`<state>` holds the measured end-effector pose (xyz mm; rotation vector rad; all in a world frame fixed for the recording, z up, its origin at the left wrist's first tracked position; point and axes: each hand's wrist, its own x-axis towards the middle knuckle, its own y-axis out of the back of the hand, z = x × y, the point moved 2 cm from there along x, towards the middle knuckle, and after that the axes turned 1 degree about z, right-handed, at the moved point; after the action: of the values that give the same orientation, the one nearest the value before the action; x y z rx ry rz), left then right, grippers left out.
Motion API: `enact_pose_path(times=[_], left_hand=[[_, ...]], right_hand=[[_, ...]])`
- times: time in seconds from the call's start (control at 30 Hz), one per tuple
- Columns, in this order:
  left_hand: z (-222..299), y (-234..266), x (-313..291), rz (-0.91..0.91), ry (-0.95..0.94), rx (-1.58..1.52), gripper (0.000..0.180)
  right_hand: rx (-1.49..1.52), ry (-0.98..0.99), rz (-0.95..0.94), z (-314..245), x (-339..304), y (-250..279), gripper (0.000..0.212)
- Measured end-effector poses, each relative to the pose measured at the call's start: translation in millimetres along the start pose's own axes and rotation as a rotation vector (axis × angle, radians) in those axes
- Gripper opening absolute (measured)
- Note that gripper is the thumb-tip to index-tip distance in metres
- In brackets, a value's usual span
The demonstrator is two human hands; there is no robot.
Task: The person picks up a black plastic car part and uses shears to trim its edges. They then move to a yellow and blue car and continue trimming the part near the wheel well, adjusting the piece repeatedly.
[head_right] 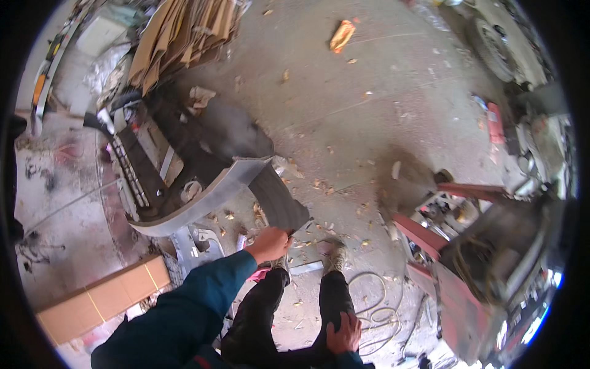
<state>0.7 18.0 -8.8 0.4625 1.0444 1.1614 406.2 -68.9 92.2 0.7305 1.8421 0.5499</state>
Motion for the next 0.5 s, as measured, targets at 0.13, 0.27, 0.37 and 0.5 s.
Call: enact_pose_path(times=[0.13, 0.27, 0.37, 0.5], left_hand=[[97.1, 154.0, -28.4, 0.065, -0.044, -0.397, 0.035], [146.2, 294.6, -114.9, 0.174, 0.165, -1.054, 0.038], [176.1, 367.8, -170.0, 0.344, 0.131, -1.518, 0.053], [188.3, 387.8, -253.7, 0.420, -0.009, -1.707, 0.071]], right_hand=[[0.056, -0.018, 0.146, -15.3, -22.8, 14.4, 0.061], [0.216, -0.086, 0.349, -32.4, -46.7, 40.9, 0.056], [0.766, -0.287, 0.245, -53.4, -52.6, 84.7, 0.058], [1.857, -0.319, -0.089, -104.0, -96.2, 132.8, 0.081]])
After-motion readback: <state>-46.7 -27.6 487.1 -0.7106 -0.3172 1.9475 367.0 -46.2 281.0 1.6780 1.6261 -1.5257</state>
